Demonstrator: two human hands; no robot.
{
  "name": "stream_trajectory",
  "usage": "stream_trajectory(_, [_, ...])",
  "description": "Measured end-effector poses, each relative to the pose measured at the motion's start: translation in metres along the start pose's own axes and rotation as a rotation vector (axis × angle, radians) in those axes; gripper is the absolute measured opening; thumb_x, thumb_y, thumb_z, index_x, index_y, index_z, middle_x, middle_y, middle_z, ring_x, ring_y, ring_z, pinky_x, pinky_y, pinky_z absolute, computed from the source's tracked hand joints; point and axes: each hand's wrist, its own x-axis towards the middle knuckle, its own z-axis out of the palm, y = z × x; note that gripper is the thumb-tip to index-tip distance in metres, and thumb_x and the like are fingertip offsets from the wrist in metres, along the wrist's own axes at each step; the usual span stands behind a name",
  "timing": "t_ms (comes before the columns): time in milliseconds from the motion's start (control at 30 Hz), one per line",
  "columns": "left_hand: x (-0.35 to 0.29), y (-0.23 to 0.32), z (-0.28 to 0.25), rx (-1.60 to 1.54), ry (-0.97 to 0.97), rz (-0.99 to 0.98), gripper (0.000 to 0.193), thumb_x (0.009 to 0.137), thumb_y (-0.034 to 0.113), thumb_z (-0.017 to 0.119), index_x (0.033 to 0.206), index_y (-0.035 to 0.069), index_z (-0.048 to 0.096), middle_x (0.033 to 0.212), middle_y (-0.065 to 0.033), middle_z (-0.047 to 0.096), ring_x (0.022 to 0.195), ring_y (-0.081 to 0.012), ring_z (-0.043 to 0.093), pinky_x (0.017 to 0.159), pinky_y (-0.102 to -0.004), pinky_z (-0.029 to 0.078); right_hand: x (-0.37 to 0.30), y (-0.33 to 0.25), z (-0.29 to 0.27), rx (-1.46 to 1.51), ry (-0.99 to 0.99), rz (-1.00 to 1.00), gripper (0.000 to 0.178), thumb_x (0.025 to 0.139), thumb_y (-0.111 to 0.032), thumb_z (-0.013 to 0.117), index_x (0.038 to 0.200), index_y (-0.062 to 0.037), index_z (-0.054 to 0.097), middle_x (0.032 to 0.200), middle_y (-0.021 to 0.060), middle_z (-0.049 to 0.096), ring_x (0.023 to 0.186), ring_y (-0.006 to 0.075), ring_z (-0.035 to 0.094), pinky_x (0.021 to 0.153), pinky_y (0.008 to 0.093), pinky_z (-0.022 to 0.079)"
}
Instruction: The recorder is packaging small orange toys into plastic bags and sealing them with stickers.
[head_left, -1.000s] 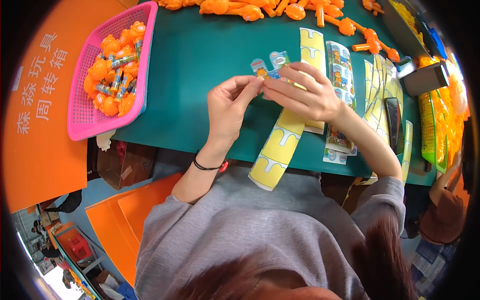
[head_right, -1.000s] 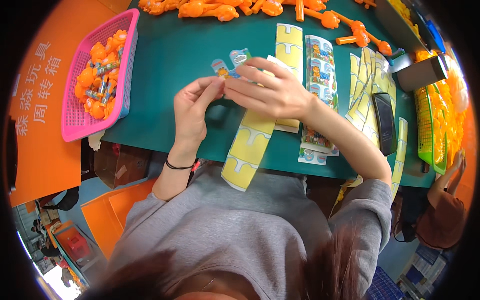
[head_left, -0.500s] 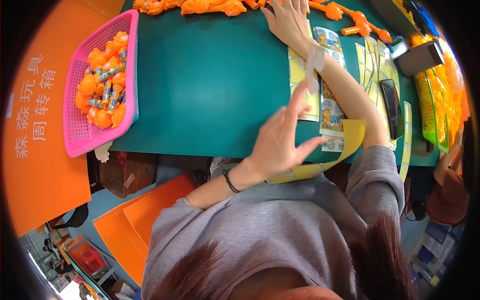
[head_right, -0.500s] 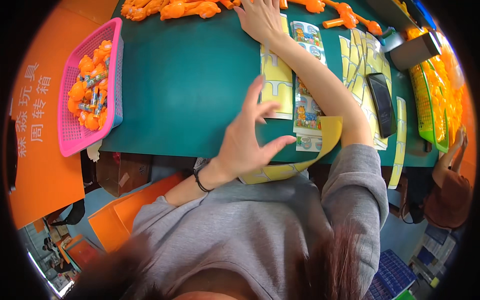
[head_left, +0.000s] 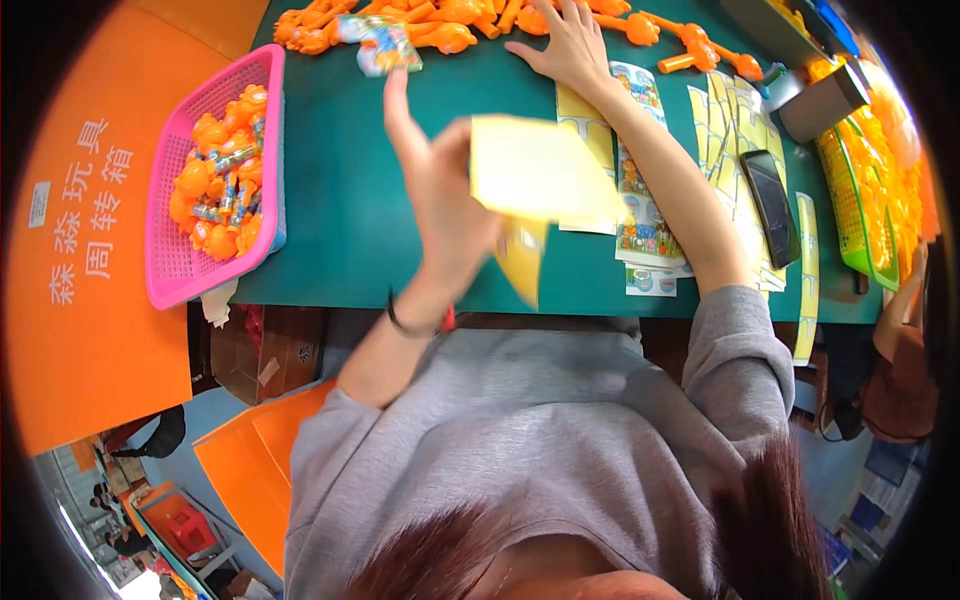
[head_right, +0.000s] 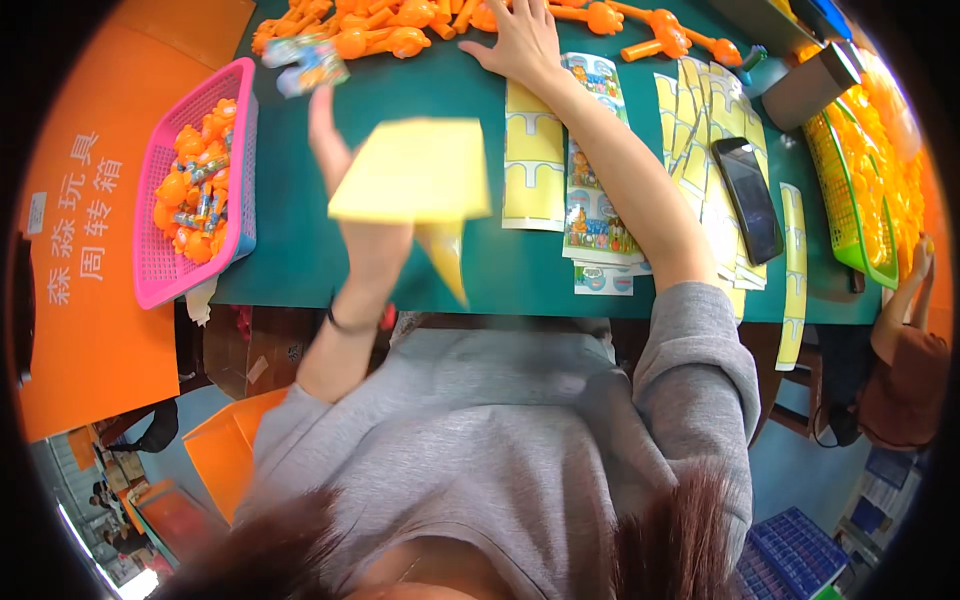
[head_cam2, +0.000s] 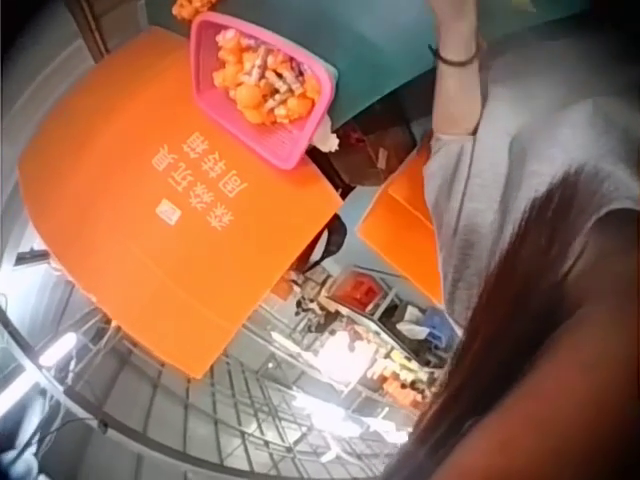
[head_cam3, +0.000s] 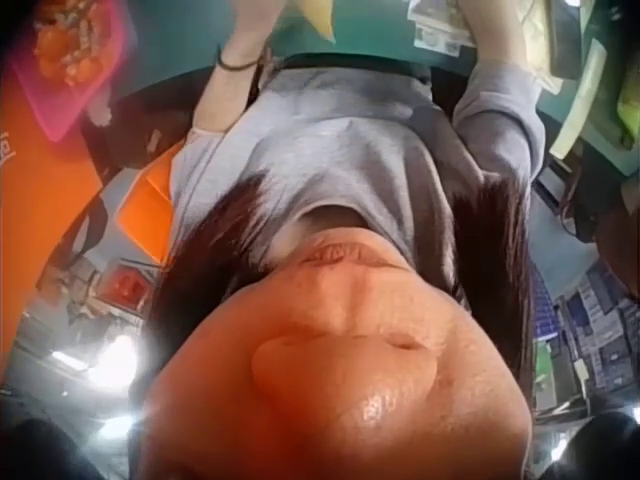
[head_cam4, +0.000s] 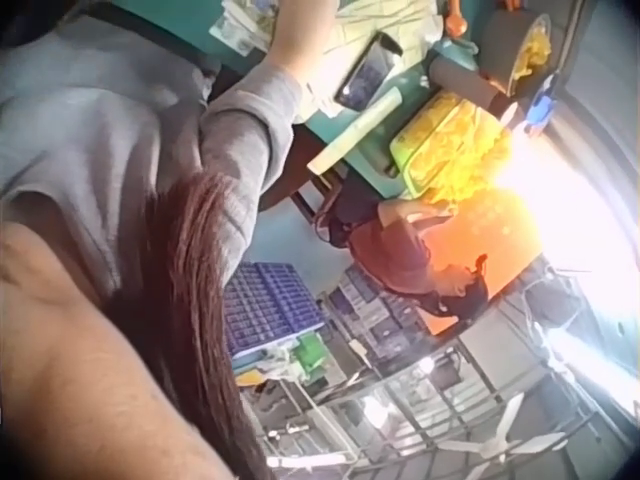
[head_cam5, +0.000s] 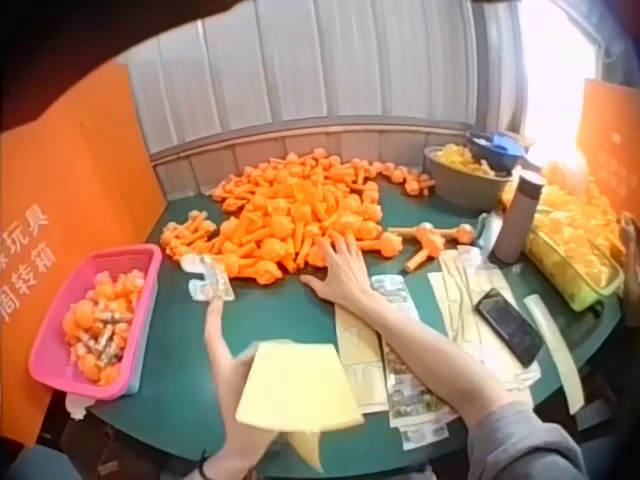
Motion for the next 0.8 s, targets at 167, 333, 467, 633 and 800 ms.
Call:
stream_trajectory(167, [0.072, -0.095, -0.017, 0.486, 0.043, 0.043, 0.110, 0.072, 0.004, 0.081, 0.148, 0.002, 0.001, 0.104, -0.0189, 0.063, 0.084, -0.0252, 0.068, 0.074, -0.0340, 0.056, 0.019, 0.056, 0.008, -0.011, -0.020, -0.256, 0.064, 0.081, -0.037, 0.073, 0.132, -0.0053, 0.051, 0.124, 0.0208, 0.058, 0.124, 0.0328, 0.049, 0.107, 0.0472, 0.036])
stream_trajectory(333, [0.064, -0.094, 0.006, 0.497, -0.070, -0.081, 0.118, 0.070, 0.005, 0.083, 0.150, 0.006, -0.004, 0.124, -0.0247, 0.050, 0.109, -0.0321, 0.057, 0.085, -0.0372, 0.053, 0.033, 0.039, -0.034, 0.528, -0.107, 0.391, 0.049, 0.089, -0.027, 0.066, 0.130, -0.0048, 0.052, 0.119, 0.0125, 0.061, 0.107, 0.0257, 0.058, 0.094, 0.0378, 0.047])
stream_trajectory(467, [0.060, -0.090, 0.005, 0.608, -0.095, 0.113, 0.123, 0.065, 0.003, 0.084, 0.151, 0.012, -0.002, 0.143, -0.0263, 0.026, 0.129, -0.0380, 0.040, 0.098, -0.0420, 0.044, 0.036, -0.023, -0.103, 0.960, 0.178, 0.809, 0.043, 0.093, -0.025, 0.060, 0.130, -0.0071, 0.052, 0.120, 0.0087, 0.063, 0.106, 0.0203, 0.062, 0.086, 0.0347, 0.051])
stream_trajectory(633, [0.062, -0.091, 0.010, 1.099, 0.011, 0.363, 0.113, 0.068, 0.009, 0.085, 0.151, 0.012, 0.009, 0.143, -0.0205, 0.035, 0.125, -0.0262, 0.046, 0.092, -0.0357, 0.049, -0.011, 0.010, -0.154, 1.454, 0.133, 0.726, 0.050, 0.095, -0.025, 0.061, 0.134, 0.0036, 0.046, 0.120, 0.0125, 0.057, 0.093, 0.0184, 0.060, 0.082, 0.0265, 0.050])
stream_trajectory(800, [0.076, -0.118, -0.004, 0.666, 0.059, 0.716, 0.117, 0.064, 0.020, 0.087, 0.150, 0.002, 0.009, 0.145, -0.0286, 0.029, 0.133, -0.0438, 0.034, 0.111, -0.0463, 0.031, -0.047, -0.048, -0.150, 1.640, -0.471, 0.704, 0.064, 0.096, -0.032, 0.055, 0.143, 0.0042, 0.030, 0.132, 0.0166, 0.048, 0.102, 0.0125, 0.056, 0.078, 0.0181, 0.048])
